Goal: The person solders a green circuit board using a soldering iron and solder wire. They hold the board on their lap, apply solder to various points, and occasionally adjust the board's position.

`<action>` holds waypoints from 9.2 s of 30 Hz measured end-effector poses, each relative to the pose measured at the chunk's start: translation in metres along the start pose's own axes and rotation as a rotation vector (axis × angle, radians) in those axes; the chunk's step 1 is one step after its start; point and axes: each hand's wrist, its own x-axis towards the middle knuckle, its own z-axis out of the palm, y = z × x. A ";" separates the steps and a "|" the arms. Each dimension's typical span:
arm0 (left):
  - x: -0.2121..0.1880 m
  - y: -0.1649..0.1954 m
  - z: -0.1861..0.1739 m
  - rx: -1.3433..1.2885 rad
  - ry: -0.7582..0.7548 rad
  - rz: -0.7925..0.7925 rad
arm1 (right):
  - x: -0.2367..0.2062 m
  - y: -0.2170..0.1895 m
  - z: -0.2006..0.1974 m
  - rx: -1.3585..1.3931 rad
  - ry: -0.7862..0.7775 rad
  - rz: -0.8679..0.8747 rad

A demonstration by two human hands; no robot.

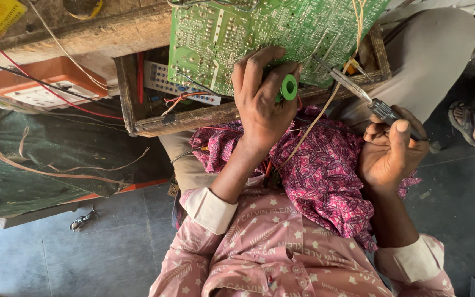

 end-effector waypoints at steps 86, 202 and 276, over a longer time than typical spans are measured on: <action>0.004 -0.010 -0.001 -0.003 0.001 0.079 | 0.165 -0.035 0.022 -0.547 -0.103 -0.521; -0.005 -0.013 -0.001 -0.010 -0.034 0.026 | 0.009 -0.003 0.036 -0.490 0.032 -0.585; -0.004 -0.016 -0.001 -0.018 -0.052 0.049 | 0.009 -0.008 0.030 -0.549 -0.050 -0.619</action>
